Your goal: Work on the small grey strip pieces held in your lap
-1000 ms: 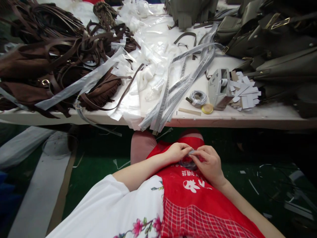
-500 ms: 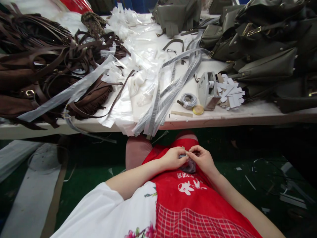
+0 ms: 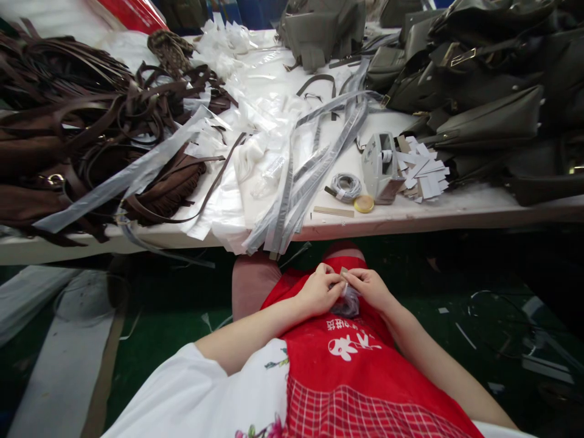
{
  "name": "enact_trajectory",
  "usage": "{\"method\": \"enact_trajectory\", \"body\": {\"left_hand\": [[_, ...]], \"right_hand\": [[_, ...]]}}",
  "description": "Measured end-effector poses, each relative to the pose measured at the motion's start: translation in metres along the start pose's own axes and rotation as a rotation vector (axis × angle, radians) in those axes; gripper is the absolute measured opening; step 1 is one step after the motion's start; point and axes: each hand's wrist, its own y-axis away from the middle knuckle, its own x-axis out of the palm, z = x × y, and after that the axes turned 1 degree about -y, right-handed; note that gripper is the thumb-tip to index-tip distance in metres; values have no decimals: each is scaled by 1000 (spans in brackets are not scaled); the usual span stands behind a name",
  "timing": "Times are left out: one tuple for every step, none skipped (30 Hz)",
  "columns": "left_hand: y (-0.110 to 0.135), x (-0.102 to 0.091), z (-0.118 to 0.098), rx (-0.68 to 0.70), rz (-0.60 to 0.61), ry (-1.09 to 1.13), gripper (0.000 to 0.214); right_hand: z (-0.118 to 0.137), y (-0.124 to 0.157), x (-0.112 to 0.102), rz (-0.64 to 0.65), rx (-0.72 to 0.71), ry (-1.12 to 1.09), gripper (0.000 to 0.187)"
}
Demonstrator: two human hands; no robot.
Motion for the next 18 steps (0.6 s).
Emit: {"method": "enact_trajectory", "body": {"left_hand": [[-2,1,3,-49,15,59,24],[-5,3,5,-94,30,134,20],[-7,5,7,-137,38,213,16],[-9,6,9,-184,31,287,11],[-10,7,10,-238,10,352,9],[-11,8,10,-299,-14,405,12],[-12,8,10,-360,-30,447,16],[-13,7,10,-419,-27,488,19],[-14,6,9,-478,2,540,20],[-14,4,9,-534,62,600,18],[-15,2,9,-579,139,660,16],[-15,-1,9,-607,222,717,13],[-16,-3,10,-621,302,770,11],[-17,-5,12,-621,375,811,9],[-18,-7,13,-616,430,842,7],[-18,-8,15,-609,464,867,7],[-19,-9,18,-608,483,892,7],[-20,-9,19,-614,493,915,8]], "right_hand": [[2,1,-1,0,-42,71,40],[4,2,-3,3,-72,133,39],[6,4,-5,6,-94,185,37],[8,5,-6,14,-110,227,36],[10,6,-7,25,-127,262,34],[12,7,-7,37,-146,293,32],[13,8,-7,50,-167,323,30],[15,9,-8,65,-190,352,28],[16,10,-8,82,-212,381,26],[17,10,-8,100,-235,409,25],[19,11,-8,121,-256,434,24],[20,13,-9,146,-275,455,24],[22,14,-9,170,-295,471,24],[23,15,-10,193,-315,482,25],[24,16,-11,214,-333,492,25],[26,17,-13,232,-347,501,26],[27,17,-14,247,-359,508,26],[28,18,-15,260,-367,516,27]]}}
